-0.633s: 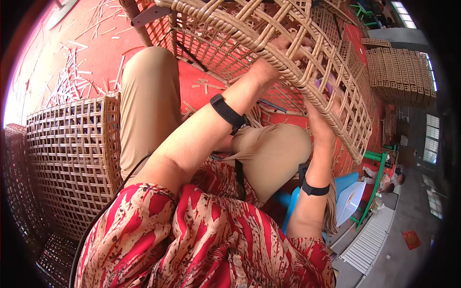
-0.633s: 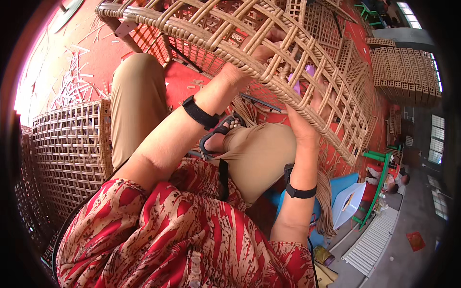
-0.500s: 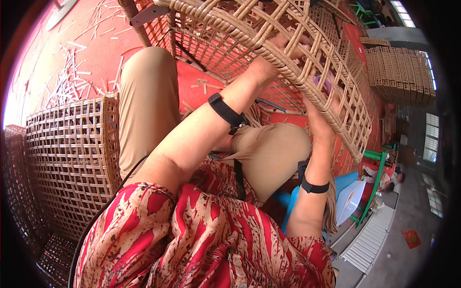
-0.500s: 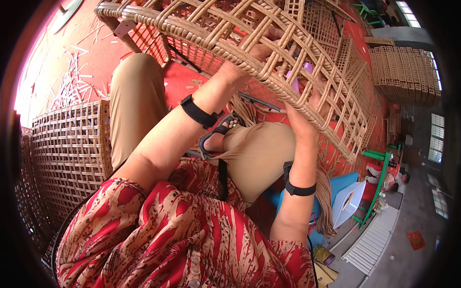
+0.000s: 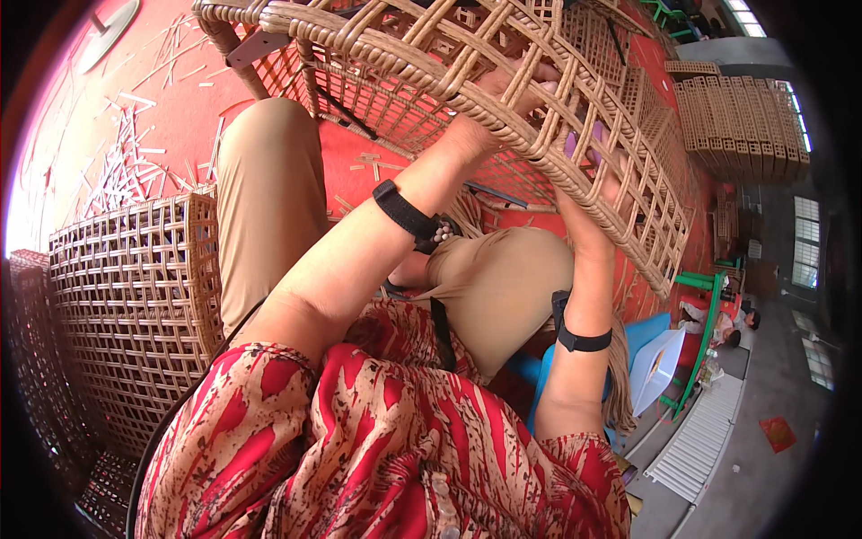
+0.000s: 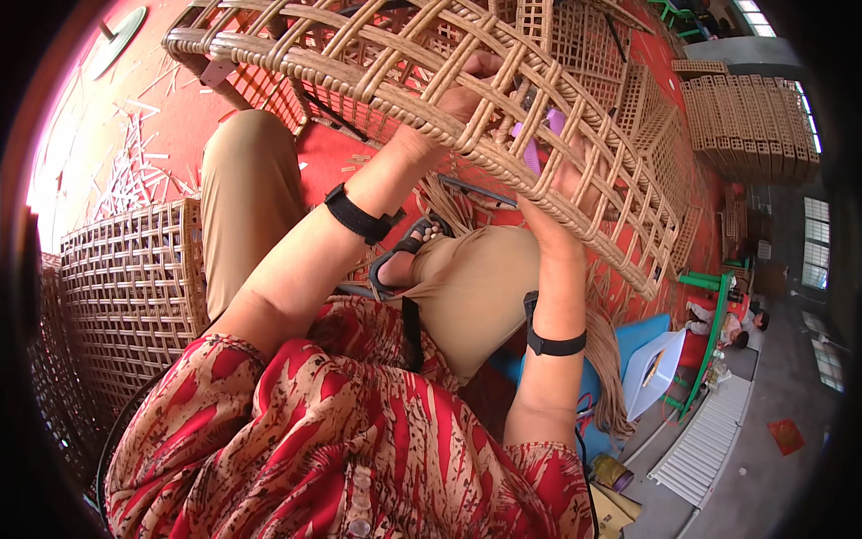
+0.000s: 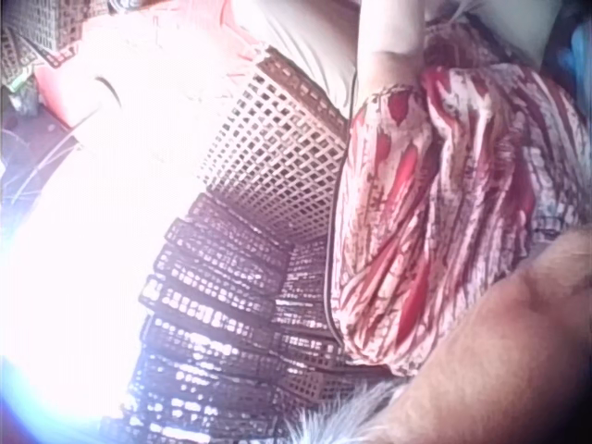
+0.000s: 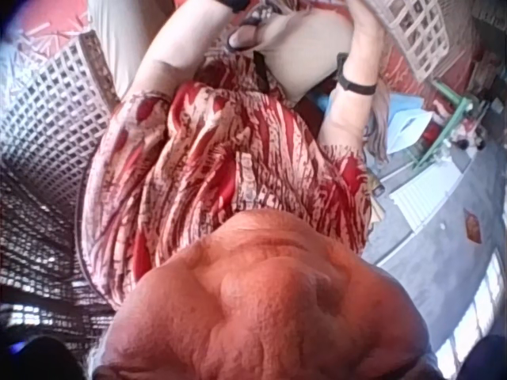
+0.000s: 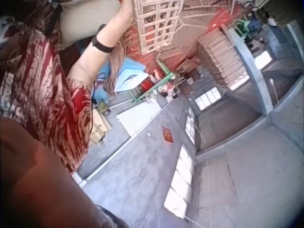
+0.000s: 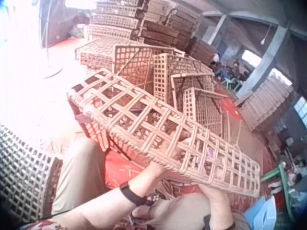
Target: The person gathers bundles of bamboo or rattan strips and uses clippers to finish the edges of a woven furniture frame.
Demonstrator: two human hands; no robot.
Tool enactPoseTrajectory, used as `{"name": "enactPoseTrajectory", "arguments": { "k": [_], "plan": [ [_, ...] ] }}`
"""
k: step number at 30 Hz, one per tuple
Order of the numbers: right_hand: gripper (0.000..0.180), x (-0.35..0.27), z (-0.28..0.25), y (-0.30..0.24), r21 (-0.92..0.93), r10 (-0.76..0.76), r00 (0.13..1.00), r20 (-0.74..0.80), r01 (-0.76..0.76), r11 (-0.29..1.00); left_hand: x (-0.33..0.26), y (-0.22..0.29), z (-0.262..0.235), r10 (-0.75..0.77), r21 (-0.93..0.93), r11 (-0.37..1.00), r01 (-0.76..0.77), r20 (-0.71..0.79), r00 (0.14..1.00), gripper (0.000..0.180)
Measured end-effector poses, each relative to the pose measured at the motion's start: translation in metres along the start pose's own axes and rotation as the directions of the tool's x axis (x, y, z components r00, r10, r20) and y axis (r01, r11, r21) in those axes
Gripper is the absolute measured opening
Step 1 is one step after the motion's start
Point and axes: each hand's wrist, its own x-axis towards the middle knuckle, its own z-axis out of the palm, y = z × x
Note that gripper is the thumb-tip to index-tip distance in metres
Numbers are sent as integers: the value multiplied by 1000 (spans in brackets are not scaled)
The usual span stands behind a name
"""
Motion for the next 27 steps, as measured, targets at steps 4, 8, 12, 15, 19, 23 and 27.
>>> {"name": "enactPoseTrajectory", "arguments": {
  "k": [4,8,12,15,19,23,27],
  "plan": [
    [36,-3,3,1,87,112,993,22,-113,990,4,-2,-2,76,94,992,-79,33,997,29],
    [33,2,8,-1,29,45,999,15,-46,999,9,-10,-17,496,586,579,-567,299,815,29],
    [30,1,10,1,88,162,979,122,-174,981,13,-19,-17,265,346,894,-283,102,959,24],
    [29,-8,23,6,160,195,981,16,-195,968,13,-19,-15,339,410,851,-328,49,940,20],
    [30,8,21,-4,-136,-59,994,91,71,988,-2,-9,-11,275,539,779,-321,166,947,25],
    [40,4,14,-9,156,154,965,214,-189,970,-1,5,-5,238,479,836,-268,123,963,24],
    [58,-24,2,3,131,267,912,311,-319,939,17,-10,-5,238,485,831,-272,132,962,32]
  ]
}}
